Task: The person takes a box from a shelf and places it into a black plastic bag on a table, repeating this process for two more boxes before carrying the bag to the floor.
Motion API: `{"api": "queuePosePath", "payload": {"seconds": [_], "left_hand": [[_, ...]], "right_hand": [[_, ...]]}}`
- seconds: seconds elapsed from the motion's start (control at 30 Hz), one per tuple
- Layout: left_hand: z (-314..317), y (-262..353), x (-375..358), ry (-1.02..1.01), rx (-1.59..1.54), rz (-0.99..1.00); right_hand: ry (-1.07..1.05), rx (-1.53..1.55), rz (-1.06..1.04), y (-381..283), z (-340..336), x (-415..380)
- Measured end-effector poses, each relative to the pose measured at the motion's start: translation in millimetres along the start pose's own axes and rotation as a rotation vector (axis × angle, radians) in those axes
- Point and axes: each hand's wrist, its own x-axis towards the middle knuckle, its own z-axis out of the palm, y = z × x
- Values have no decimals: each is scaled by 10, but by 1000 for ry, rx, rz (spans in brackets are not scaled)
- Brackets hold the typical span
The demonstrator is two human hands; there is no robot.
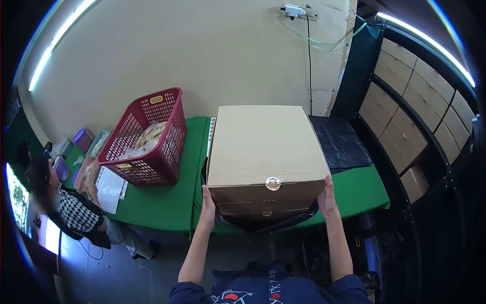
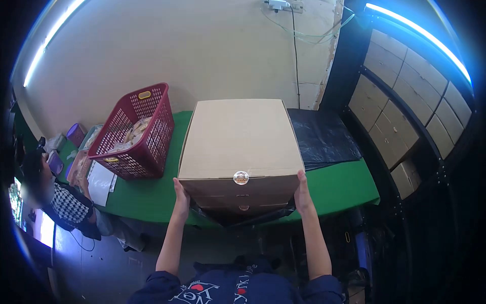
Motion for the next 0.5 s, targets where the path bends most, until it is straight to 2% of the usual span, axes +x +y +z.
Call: {"api": "queuePosePath", "payload": {"seconds": [0.07,0.13,0.2,0.3,0.37,0.43,0.47,0.5], "left_hand": [[191,170,-141,123,21,1],[212,195,-173,100,118,16],[134,174,-81,-76,284,51],[234,356,-167,20,376,27],[126,287,-136,-55,378,86],[-228,23,-49,-59,362,75],[-244,85,-30,-109,125,55],[-300,98,39,-73,149,46]], "right_hand": [[11,22,5,1,-22,-23],[-11,-2,29,-28,-33,-35],[-38,2,38,-9,-68,-42],[-110,46,48,129,-265,-8],[-173,89,72,183,-438,29],[-104,201,158,-9,-525,47],[-68,260,198,-81,-583,70],[41,204,203,-56,-682,107]]}}
